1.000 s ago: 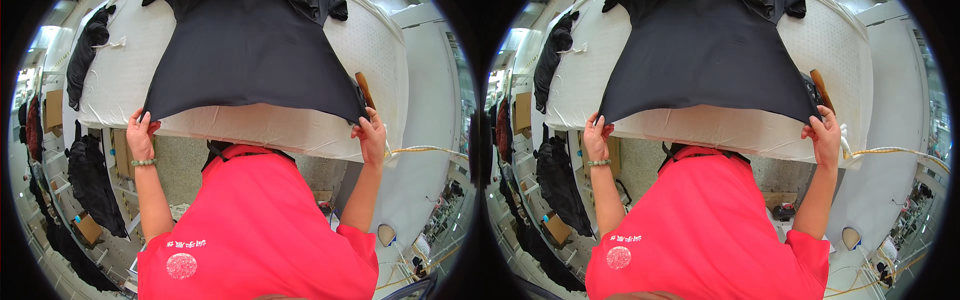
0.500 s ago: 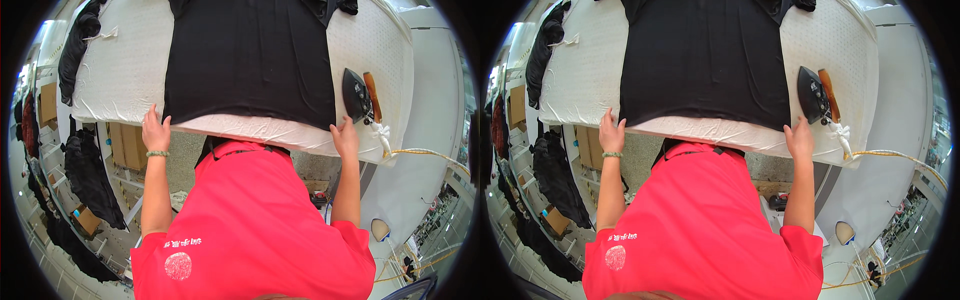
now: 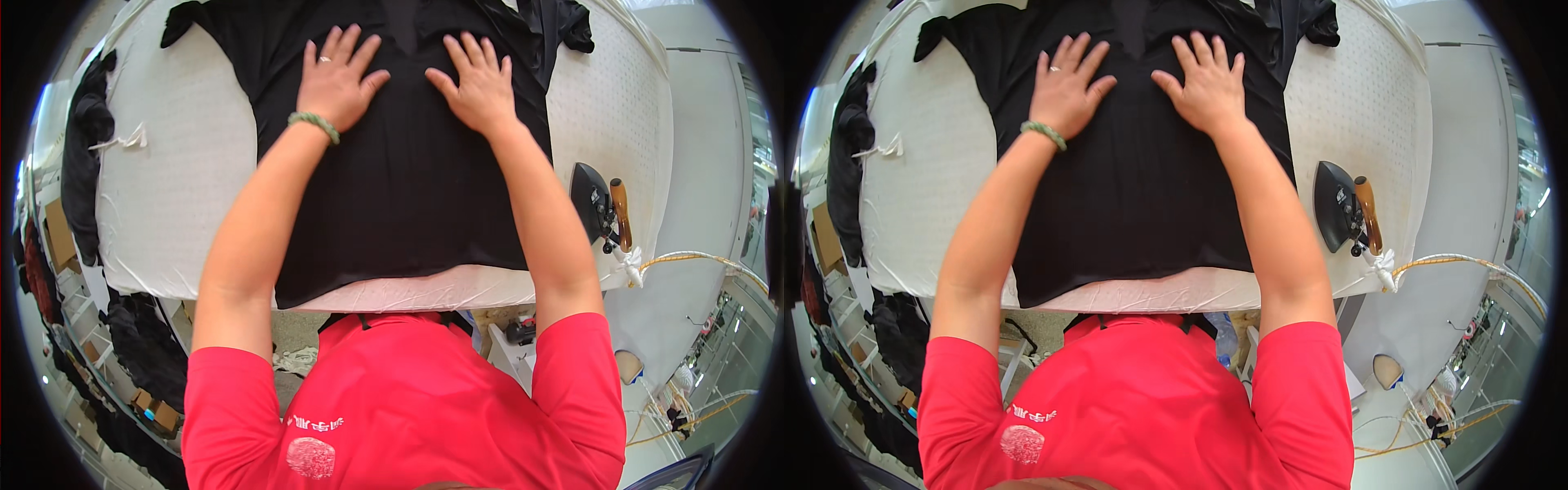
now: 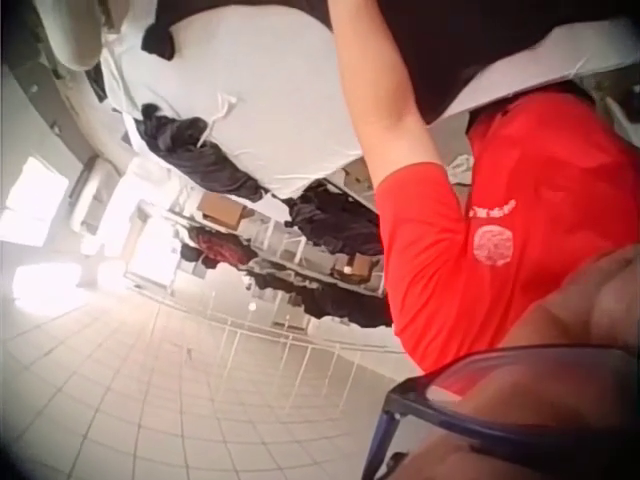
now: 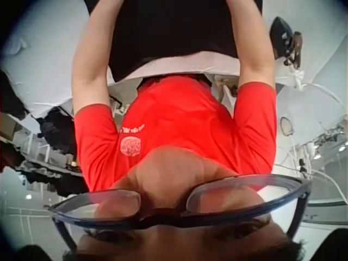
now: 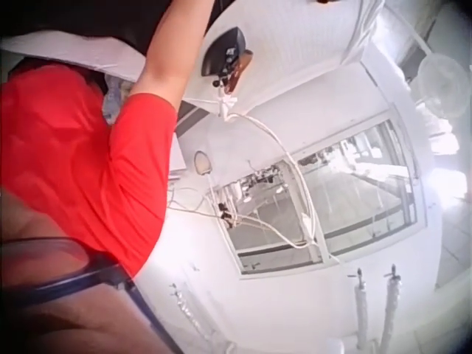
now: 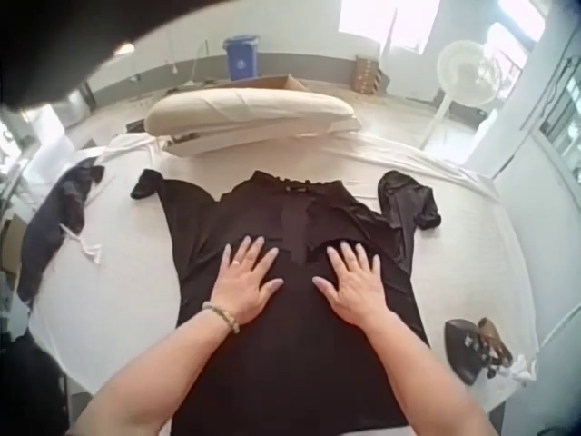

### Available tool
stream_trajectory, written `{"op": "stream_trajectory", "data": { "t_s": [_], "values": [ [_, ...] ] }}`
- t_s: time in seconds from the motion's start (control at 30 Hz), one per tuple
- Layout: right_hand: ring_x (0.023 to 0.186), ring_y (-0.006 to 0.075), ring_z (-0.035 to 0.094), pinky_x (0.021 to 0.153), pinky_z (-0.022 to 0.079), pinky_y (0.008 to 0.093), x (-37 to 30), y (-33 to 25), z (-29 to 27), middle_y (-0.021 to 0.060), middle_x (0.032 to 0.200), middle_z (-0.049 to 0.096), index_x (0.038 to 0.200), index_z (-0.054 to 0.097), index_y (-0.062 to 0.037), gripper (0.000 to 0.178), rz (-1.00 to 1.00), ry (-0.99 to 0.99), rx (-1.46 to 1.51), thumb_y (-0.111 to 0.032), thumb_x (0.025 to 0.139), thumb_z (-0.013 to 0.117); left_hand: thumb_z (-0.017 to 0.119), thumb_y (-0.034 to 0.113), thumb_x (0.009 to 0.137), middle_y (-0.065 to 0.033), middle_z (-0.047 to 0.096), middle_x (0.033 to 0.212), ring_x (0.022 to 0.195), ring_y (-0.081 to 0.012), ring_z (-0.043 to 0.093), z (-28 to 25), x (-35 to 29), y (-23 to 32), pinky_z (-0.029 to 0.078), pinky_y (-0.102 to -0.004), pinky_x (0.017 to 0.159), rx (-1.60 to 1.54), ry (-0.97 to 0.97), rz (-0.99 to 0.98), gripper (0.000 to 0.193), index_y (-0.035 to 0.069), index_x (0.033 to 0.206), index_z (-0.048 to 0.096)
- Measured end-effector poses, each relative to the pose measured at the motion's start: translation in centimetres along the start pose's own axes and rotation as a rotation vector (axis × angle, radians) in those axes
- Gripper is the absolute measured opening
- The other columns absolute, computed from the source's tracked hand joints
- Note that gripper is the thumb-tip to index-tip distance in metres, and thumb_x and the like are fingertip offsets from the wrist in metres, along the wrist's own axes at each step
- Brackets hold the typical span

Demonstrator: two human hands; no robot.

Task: The person is ironing a black garment on an ironing table using a professional steam iron.

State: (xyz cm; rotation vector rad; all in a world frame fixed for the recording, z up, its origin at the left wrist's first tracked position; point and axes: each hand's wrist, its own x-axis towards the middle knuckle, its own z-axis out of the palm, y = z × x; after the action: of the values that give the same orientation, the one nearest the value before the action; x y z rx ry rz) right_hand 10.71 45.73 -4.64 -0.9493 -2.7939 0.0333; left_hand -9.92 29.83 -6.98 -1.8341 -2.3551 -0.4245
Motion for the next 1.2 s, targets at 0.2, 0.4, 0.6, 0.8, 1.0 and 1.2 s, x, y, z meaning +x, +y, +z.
{"op": "stream_trajectory", "data": {
  "t_s": [0.2, 0.4, 0.6, 0.8, 1.0, 1.2],
  "values": [
    [0.15, 0.0396, 0.039, 0.121, 0.029, 0.0582, 2.5, 0.6, 0.1, 0.018, 0.164, 0.041, 0.157, 0.048, -0.0157, 0.07, -0.017, 0.056, -0.053, -0.054, 0.1, 0.062, 0.058, 0.047, 0.104, -0.0107, 0.04, 0.166, 0.155, -0.0345, 0.034, -0.4, 3.6, -4.2, 0.023, -0.0555, 0.126, 0.047, 0.042, 0.063, 0.058, 0.024, 0.157, 0.049],
    [0.154, 0.0429, 0.029, 0.125, 0.019, 0.0606, 4.3, 0.6, -1.1, 0.023, 0.165, 0.037, 0.158, 0.045, -0.0096, 0.08, 0.021, -0.084, 0.108, -0.063, 0.1, 0.055, 0.072, 0.022, 0.096, -0.0166, 0.07, 0.127, 0.09, -0.0298, 0.074, 1.4, 6.5, -3.0, 0.058, -0.0385, 0.081, -0.525, 0.737, 0.183, 0.032, 0.004, 0.122, 0.069],
    [0.151, 0.0432, 0.035, 0.123, 0.026, 0.0593, -0.7, -0.7, -1.6, 0.0233, 0.163, 0.039, 0.156, 0.047, -0.0075, 0.073, -0.006, 0.103, 0.137, -0.053, 0.101, 0.061, 0.064, 0.031, 0.101, -0.0165, 0.036, 0.168, 0.156, -0.0393, 0.031, -2.9, -0.7, 3.8, 0.023, -0.0589, 0.125, -0.323, 0.083, -0.044, 0.062, 0.013, 0.157, 0.046],
    [0.155, 0.0403, 0.031, 0.125, 0.022, 0.0576, -18.0, 1.6, -5.4, 0.0182, 0.169, 0.033, 0.16, 0.043, -0.0086, 0.075, 0.16, -0.07, 0.156, -0.042, 0.097, 0.069, 0.068, 0.038, 0.096, -0.0205, 0.032, 0.169, 0.157, -0.0415, 0.027, -8.7, -17.9, 9.9, 0.019, -0.059, 0.126, -0.371, -0.332, -0.168, 0.074, 0.007, 0.159, 0.044],
    [0.156, 0.0396, 0.029, 0.126, 0.02, 0.0569, -25.8, 5.1, -6.9, 0.0198, 0.17, 0.029, 0.16, 0.041, -0.0072, 0.072, 0.175, -0.116, 0.127, -0.039, 0.101, 0.066, 0.068, 0.044, 0.097, -0.0195, 0.034, 0.169, 0.158, -0.0395, 0.028, -9.7, -22.3, 7.4, 0.021, -0.0587, 0.126, -0.142, -0.366, -0.033, 0.075, 0.008, 0.158, 0.046],
    [0.14, 0.036, 0.049, 0.117, 0.038, 0.046, -28.3, 6.2, -8.8, 0.0188, 0.151, 0.051, 0.152, 0.049, -0.0048, 0.065, 0.302, 0.044, 0.234, -0.033, 0.098, 0.073, 0.072, 0.035, 0.095, -0.0186, 0.044, 0.16, 0.152, -0.038, 0.037, -12.3, -24.9, 9.0, 0.026, -0.057, 0.125, -0.216, -0.28, 0.002, 0.061, 0.006, 0.147, 0.056]
  ]
}}
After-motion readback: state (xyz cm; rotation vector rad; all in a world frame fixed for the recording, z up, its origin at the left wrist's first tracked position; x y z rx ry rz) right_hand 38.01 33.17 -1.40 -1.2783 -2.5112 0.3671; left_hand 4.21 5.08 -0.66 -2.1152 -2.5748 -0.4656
